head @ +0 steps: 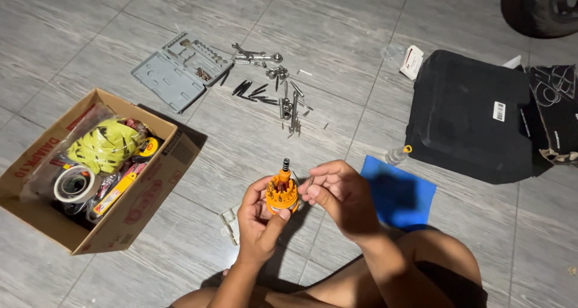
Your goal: Repairing a small mechanical recoil starter by assembling internal components and using a screwdriver.
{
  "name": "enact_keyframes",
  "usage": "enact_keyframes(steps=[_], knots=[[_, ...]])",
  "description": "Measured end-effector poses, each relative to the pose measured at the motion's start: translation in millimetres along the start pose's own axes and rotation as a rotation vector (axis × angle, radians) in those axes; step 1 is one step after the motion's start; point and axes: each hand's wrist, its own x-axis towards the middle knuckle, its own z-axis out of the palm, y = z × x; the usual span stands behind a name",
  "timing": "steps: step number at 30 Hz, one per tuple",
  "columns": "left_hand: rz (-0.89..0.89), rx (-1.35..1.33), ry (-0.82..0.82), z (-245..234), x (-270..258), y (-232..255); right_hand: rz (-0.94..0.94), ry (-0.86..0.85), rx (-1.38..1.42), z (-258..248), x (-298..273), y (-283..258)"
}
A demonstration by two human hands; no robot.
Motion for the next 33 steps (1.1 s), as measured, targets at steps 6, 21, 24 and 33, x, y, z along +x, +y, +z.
enact_keyframes(steps=[6,21,24,33], knots=[[0.062,0.054,-0.021,-1,3,3,-0.291,0.032,-0.203,16,-7,-16],[0.119,0.146,-0.016,3,2,8,-0.358,0.039,-0.08,25,-15,-9],[0.116,0.151,-0.018,4,2,10,-0.379,0.044,-0.14,25,-15,-11],[0.12,0.184,-0.007,4,3,11,-0.495,0.067,-0.418,26,-13,-19]])
